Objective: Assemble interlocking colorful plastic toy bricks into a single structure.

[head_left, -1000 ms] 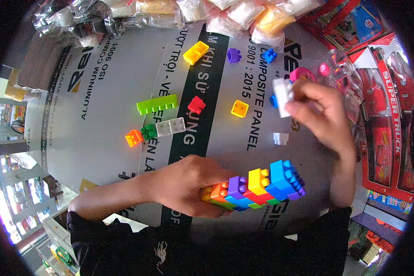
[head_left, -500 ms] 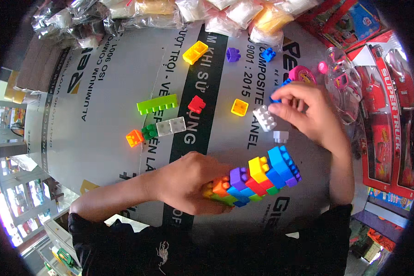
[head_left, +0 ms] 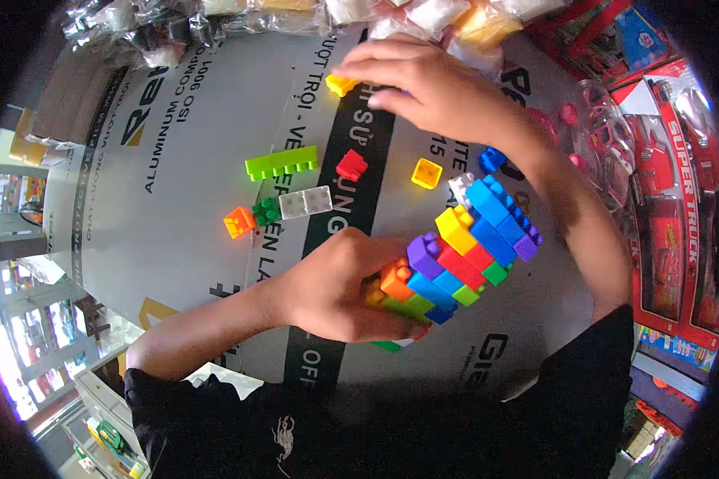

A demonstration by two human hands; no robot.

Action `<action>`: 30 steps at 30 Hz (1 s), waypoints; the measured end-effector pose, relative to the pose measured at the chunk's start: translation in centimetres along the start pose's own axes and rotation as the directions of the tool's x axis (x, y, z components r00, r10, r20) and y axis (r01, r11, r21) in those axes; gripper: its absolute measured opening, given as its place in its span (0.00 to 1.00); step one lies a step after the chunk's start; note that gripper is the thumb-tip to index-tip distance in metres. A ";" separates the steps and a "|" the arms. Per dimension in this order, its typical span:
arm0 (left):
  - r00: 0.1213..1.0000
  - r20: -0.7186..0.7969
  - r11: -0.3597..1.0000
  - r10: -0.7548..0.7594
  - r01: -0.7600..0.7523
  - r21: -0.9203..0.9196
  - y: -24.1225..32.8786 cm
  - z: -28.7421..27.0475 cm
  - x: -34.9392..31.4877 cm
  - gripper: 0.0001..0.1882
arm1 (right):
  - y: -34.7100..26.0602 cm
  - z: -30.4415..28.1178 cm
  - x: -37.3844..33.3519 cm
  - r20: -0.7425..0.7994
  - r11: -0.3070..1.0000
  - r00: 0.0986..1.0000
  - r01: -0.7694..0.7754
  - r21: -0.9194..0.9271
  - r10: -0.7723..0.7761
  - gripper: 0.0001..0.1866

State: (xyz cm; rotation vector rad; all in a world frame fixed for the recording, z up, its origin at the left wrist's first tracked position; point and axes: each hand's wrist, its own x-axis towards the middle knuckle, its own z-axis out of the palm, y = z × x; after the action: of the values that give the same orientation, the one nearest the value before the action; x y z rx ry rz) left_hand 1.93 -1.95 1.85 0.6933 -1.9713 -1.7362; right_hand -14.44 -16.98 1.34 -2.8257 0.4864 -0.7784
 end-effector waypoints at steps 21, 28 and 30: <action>0.967 -0.139 0.972 0.212 -0.194 0.130 -1.1 2.1 0.3 0.19 | -11.2 -8.4 -10.2 0.019 0.372 0.550 -0.589 0.717 0.835 0.26; 0.982 -0.060 0.977 0.179 -0.170 0.127 -1.1 2.0 0.1 0.18 | -13.3 -7.2 -10.8 0.026 0.211 0.493 -0.417 0.884 0.869 0.20; 0.990 -0.015 0.981 0.139 -0.136 0.136 -1.0 1.8 0.1 0.19 | -13.4 -7.4 -11.2 -0.064 0.412 0.663 -0.384 0.827 0.746 0.17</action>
State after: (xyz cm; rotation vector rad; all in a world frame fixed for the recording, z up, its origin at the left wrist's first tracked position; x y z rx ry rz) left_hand 0.88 -0.69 0.57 0.6034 -2.0823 -1.5190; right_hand -23.81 -1.14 5.68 -1.4870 0.8929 -1.0946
